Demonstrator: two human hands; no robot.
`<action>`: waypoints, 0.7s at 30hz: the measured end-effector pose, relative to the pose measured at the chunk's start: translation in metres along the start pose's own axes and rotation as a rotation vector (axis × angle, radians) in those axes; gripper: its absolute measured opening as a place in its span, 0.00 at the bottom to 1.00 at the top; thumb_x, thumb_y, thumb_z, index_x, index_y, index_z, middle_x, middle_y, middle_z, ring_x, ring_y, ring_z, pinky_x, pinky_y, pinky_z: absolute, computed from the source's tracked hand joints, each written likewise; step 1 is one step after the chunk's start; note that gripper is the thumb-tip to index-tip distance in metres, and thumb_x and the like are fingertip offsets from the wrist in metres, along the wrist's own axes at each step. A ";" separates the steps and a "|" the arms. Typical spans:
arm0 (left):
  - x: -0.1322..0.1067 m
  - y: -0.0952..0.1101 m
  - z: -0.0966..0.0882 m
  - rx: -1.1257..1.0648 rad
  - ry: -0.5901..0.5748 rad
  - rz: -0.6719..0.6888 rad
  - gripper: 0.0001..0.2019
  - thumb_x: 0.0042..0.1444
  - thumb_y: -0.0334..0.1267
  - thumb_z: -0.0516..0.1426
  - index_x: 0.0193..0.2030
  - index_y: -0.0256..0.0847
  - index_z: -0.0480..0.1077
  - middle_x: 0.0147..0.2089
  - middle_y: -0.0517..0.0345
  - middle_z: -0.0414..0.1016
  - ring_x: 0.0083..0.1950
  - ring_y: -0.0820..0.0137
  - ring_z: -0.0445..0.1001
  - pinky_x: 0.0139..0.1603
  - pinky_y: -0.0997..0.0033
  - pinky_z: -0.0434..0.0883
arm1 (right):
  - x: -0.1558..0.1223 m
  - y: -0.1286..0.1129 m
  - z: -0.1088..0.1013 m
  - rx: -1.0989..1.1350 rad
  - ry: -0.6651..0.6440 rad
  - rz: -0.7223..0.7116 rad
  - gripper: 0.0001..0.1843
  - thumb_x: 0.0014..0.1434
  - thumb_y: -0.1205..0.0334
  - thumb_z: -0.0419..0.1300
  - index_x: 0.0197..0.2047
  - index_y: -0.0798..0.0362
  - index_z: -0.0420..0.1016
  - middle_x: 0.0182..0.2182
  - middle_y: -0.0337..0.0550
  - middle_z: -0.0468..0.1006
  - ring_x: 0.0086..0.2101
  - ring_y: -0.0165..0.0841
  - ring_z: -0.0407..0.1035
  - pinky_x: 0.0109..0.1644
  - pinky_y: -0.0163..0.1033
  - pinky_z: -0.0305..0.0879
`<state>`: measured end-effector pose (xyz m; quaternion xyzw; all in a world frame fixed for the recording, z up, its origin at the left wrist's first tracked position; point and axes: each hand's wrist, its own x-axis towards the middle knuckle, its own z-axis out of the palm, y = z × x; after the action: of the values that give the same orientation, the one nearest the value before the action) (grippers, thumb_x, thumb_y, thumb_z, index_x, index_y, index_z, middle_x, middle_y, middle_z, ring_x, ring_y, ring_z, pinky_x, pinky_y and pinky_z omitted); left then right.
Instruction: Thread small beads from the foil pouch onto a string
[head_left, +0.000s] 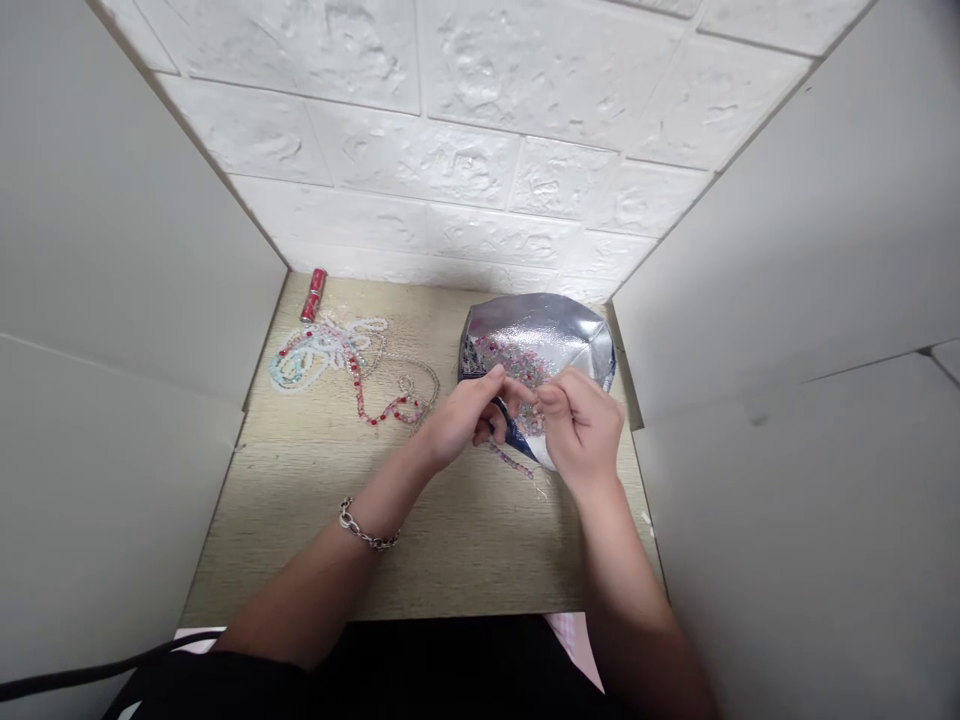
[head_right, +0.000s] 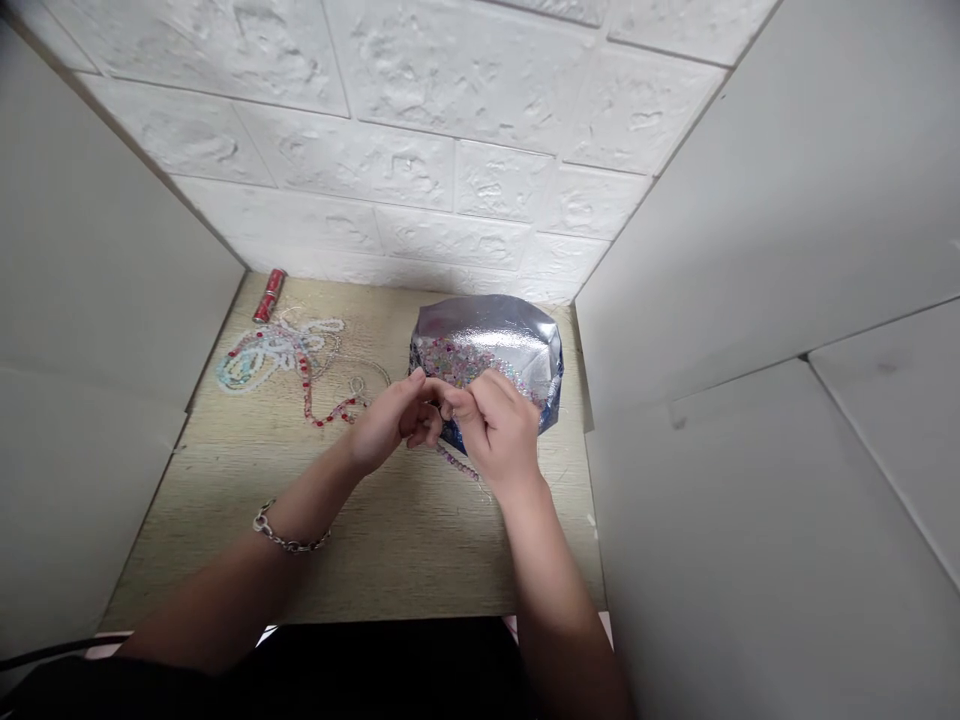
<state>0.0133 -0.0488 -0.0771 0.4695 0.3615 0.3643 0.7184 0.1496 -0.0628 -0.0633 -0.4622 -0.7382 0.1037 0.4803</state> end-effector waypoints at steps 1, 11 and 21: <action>0.000 -0.001 0.000 0.007 -0.016 -0.007 0.26 0.50 0.58 0.43 0.30 0.36 0.69 0.23 0.60 0.63 0.18 0.81 0.61 0.14 0.80 0.49 | 0.001 -0.003 -0.002 0.023 -0.007 -0.012 0.16 0.58 0.61 0.48 0.19 0.52 0.57 0.16 0.35 0.58 0.20 0.25 0.54 0.24 0.33 0.50; -0.006 0.008 -0.004 0.102 -0.175 0.027 0.15 0.46 0.47 0.55 0.24 0.35 0.71 0.22 0.58 0.67 0.22 0.79 0.65 0.22 0.79 0.60 | 0.038 -0.044 -0.031 0.387 0.190 0.201 0.17 0.56 0.54 0.51 0.20 0.52 0.64 0.15 0.35 0.62 0.19 0.24 0.59 0.22 0.32 0.55; -0.004 0.006 -0.001 0.256 -0.139 0.024 0.11 0.45 0.41 0.57 0.22 0.35 0.71 0.21 0.57 0.69 0.25 0.78 0.64 0.27 0.77 0.62 | 0.086 -0.088 -0.079 0.750 0.145 0.148 0.26 0.56 0.46 0.39 0.24 0.48 0.73 0.21 0.30 0.69 0.21 0.20 0.66 0.27 0.33 0.61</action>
<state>0.0099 -0.0498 -0.0711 0.5857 0.3485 0.2905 0.6716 0.1518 -0.0673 0.0827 -0.3129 -0.5778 0.3677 0.6580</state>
